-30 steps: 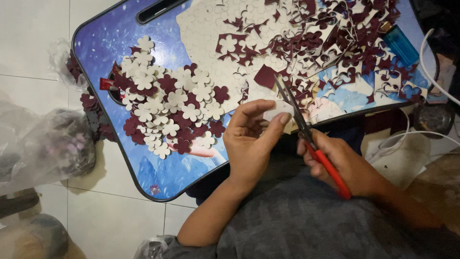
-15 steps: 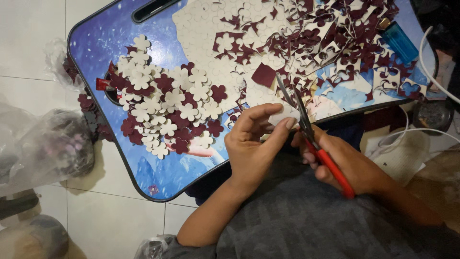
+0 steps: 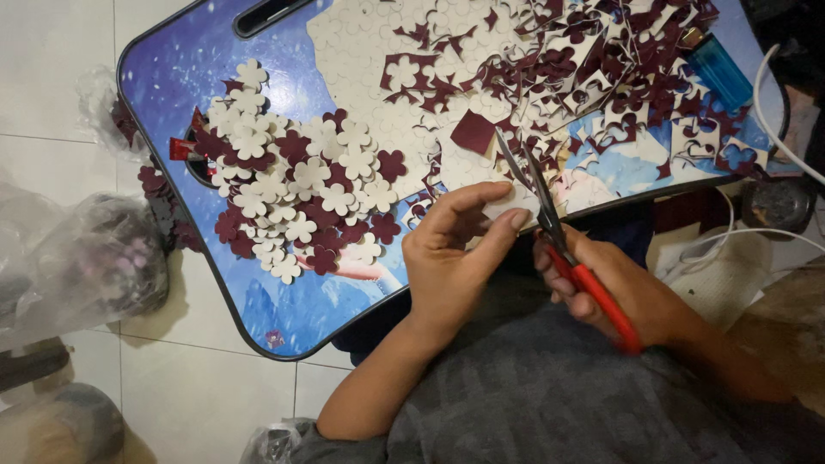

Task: The person uses red-handled scissors to cut flower-shaped pieces from white and maroon sheets. They hold each sheet with the left hand and trim the edges with the right hand, placing finished pieces on a blue tray.

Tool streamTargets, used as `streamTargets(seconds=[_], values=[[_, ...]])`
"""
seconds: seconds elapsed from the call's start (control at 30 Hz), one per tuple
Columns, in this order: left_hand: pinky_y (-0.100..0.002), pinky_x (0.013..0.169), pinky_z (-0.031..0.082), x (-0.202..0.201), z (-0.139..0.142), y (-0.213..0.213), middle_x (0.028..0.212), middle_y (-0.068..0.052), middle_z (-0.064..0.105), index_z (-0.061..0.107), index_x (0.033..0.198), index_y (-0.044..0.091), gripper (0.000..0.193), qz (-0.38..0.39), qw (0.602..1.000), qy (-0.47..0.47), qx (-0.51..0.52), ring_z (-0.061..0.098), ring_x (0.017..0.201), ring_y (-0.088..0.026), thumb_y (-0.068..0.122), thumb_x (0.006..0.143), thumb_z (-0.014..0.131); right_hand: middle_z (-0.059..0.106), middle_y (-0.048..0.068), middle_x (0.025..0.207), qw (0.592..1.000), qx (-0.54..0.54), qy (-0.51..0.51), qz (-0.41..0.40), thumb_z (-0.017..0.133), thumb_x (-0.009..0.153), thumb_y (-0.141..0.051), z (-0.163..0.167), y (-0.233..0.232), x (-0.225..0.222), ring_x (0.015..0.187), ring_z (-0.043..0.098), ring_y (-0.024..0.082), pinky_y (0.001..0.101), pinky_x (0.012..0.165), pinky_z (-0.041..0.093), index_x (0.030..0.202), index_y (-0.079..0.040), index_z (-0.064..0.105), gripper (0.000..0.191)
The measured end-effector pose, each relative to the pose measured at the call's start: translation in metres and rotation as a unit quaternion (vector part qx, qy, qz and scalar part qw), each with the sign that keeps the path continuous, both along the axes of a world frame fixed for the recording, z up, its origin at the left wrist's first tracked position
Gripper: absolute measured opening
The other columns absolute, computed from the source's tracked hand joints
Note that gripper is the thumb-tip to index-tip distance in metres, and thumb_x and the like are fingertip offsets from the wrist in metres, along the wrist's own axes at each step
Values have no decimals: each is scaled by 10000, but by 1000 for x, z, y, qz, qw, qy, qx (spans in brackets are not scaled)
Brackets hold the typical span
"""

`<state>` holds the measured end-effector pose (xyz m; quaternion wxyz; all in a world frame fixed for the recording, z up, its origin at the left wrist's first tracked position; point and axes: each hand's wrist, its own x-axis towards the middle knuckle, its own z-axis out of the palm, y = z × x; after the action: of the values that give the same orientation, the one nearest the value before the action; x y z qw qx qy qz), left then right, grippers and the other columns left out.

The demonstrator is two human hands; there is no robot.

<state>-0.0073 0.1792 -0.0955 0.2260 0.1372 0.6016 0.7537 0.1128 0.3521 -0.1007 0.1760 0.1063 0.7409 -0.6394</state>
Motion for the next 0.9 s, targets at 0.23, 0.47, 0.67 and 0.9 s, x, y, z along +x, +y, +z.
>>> streamTargets(seconds=[0.23, 0.47, 0.67, 0.9], values=[[-188, 761, 545, -9, 3, -5, 1032, -34, 758, 740, 1223, -6, 269, -9, 998, 30, -53, 657, 849, -34, -1, 954, 764, 505, -4, 688, 999, -41, -12, -2, 491, 665, -955, 0, 1, 0, 595, 514, 109, 285, 548, 487, 1078, -47, 547, 1000], [-214, 841, 560, -11, 0, -3, 1043, -56, 727, 648, 1366, -27, 392, -4, 1000, -1, 3, 671, 937, -71, -9, 985, 736, 496, -11, 682, 1000, -15, 16, 22, 474, 744, -904, 1, 3, -1, 568, 491, 98, 280, 494, 433, 1042, -61, 543, 897], [-264, 885, 593, -6, -7, 5, 1086, -97, 692, 447, 1518, -16, 621, 13, 989, -102, 106, 711, 996, -142, -22, 963, 728, 510, -3, 716, 999, -49, 20, -4, 541, 779, -856, 2, 1, -1, 615, 513, 108, 278, 546, 479, 1071, -48, 535, 860], [-258, 867, 600, -7, -7, 4, 1051, -131, 736, 507, 1391, -26, 501, -12, 989, -122, 84, 724, 957, -140, -30, 946, 738, 536, -1, 745, 1000, -14, 25, 7, 489, 795, -874, 6, 1, -3, 644, 535, 105, 277, 576, 495, 1152, -53, 537, 896]])
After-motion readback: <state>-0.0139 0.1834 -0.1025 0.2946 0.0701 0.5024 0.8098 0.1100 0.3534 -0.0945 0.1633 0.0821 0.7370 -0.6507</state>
